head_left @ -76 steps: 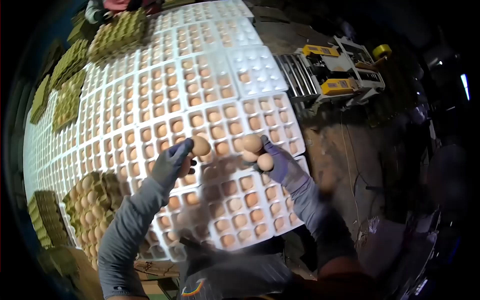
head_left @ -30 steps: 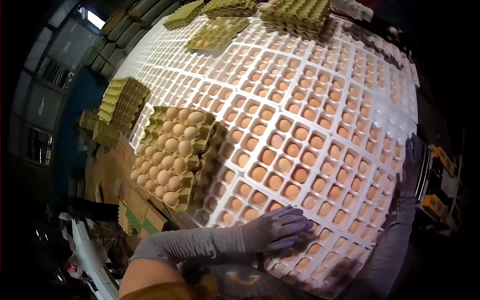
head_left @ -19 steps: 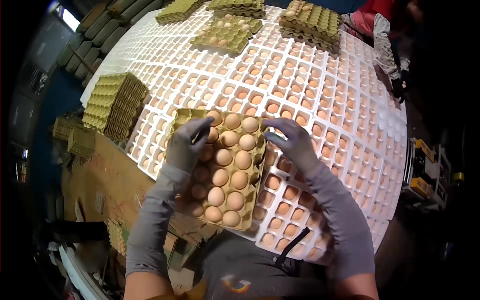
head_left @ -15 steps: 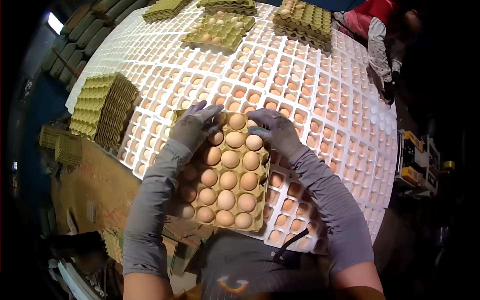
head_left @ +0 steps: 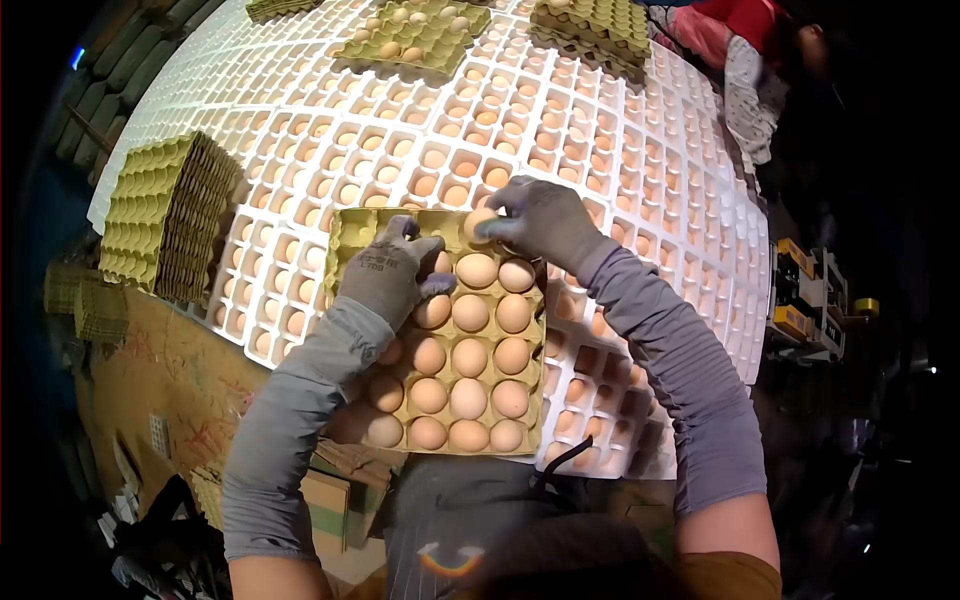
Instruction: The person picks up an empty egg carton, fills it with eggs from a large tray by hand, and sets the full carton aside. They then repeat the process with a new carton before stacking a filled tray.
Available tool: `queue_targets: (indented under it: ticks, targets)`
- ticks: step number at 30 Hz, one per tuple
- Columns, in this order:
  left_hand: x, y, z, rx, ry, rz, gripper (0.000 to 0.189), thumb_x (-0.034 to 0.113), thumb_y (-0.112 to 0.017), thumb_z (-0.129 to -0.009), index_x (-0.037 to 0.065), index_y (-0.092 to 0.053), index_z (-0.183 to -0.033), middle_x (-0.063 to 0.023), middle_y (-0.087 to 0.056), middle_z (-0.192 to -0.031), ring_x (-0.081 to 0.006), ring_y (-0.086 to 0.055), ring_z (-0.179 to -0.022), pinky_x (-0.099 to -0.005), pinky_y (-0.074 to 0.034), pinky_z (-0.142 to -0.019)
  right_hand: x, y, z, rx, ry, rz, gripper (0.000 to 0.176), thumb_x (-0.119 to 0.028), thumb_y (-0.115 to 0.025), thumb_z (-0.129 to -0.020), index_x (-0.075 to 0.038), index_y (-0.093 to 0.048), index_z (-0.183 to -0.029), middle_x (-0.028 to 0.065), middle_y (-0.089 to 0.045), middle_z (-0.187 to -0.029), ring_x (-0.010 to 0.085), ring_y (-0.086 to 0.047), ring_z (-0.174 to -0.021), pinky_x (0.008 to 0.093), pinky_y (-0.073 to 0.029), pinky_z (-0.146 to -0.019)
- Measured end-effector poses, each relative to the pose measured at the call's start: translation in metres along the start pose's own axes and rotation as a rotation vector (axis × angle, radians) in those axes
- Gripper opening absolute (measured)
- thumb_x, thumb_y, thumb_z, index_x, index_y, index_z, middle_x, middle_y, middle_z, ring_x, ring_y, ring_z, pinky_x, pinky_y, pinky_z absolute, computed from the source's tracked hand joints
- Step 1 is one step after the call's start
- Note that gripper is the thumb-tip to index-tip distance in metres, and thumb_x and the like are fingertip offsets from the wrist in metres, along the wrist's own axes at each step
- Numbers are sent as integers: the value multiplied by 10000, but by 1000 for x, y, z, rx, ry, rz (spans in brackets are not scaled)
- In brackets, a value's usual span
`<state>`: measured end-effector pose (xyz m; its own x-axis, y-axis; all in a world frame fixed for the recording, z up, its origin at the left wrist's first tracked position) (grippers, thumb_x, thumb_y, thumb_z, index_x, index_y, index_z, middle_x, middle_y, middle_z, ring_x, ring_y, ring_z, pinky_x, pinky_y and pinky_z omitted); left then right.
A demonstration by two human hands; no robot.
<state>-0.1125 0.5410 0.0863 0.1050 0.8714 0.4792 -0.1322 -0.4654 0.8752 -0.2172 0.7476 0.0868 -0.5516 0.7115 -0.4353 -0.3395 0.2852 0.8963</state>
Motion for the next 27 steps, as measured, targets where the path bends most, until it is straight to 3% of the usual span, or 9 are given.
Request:
queue_targets:
  ticks: [5, 7, 9, 11, 17, 19, 20, 21, 27]
  targets:
    - [-3, 16, -4, 62, 216, 714, 265, 162, -670, -886, 29, -637, -1112, -132, -654, -1144, -167, -640, -937, -279, -517, -824, 20, 34, 47, -66, -180, -1531, 451, -235, -678, -860, -79, -550, -1264, 100, -567, -1230, 191, -649, -921, 261, -532, -723]
    - [-2, 17, -2, 64, 32, 788, 251, 110, -613, -894, 66, -635, -1140, -127, -637, -1135, -204, -653, -937, -303, -531, -820, 16, 36, 60, -88, -94, -1326, 399, -213, -697, -832, -81, -586, -1191, 72, -533, -1236, 251, -618, -1067, 343, -520, -937]
    - [21, 15, -4, 130, -244, 328, 278, 113, -628, -888, 134, -642, -1165, -126, -600, -1172, -252, -657, -957, -335, -539, -831, 5, 21, 60, 53, 96, -278, 319, -238, -686, -845, -140, -618, -1141, 77, -511, -1285, 317, -605, -1080, 363, -527, -929]
    - [46, 0, -11, 69, -198, -218, 307, 263, -768, -771, 164, -688, -1050, -103, -523, -1271, -299, -599, -1069, -407, -539, -848, -5, -2, 66, -3, 100, 422, 277, -318, -664, -863, -157, -647, -1087, 81, -493, -1326, 290, -580, -1095, 384, -538, -853]
    - [42, -7, -23, -80, -162, -437, 372, 307, -775, -750, 153, -680, -1075, -108, -545, -1225, -272, -593, -1054, -388, -541, -850, 15, -5, 91, 202, 118, 123, 264, -301, -618, -911, -163, -635, -1136, 74, -500, -1321, 240, -576, -1095, 363, -570, -764]
    - [14, -9, -20, 58, -152, 487, 412, 381, -719, -847, 100, -653, -1142, -103, -587, -1198, -228, -600, -1049, -341, -536, -850, 32, 0, 120, 253, -156, -931, 344, -396, -510, -997, -124, -603, -1187, 75, -577, -1266, 195, -628, -991, 305, -549, -789]
    - [6, -10, -19, -271, 191, 1116, 492, 465, -577, -959, 54, -593, -1228, -101, -604, -1220, -199, -599, -1061, -309, -521, -854, 38, 2, 137, 205, -261, -1157, 449, -444, -467, -1007, -68, -576, -1227, 85, -598, -1217, 179, -637, -981, 298, -553, -778]
    - [10, -11, -17, -487, 215, 1478, 500, 470, -438, -1020, 70, -520, -1308, -96, -578, -1285, -191, -587, -1113, -329, -515, -908, 35, 5, 152, 143, -368, -1382, 556, -493, -425, -1018, -11, -550, -1267, 95, -620, -1168, 163, -647, -971, 291, -557, -768]
    - [116, -47, -30, -448, 171, 1404, 532, 561, -452, -981, 132, -500, -1291, -61, -624, -1116, -171, -621, -902, -276, -518, -652, 70, -12, 221, 248, -361, -1520, 605, -486, -333, -1044, 22, -508, -1323, 122, -663, -1096, 157, -644, -963, 267, -528, -847]
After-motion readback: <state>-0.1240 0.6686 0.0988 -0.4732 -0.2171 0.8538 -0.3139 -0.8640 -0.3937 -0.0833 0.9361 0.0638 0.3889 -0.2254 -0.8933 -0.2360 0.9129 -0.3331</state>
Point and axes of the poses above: each hand's wrist, its own z-axis away from the middle knuckle, its own y-axis out of the back of the hand, x = y × z, the point moved 1 cm from there along -z, towards the middle knuckle
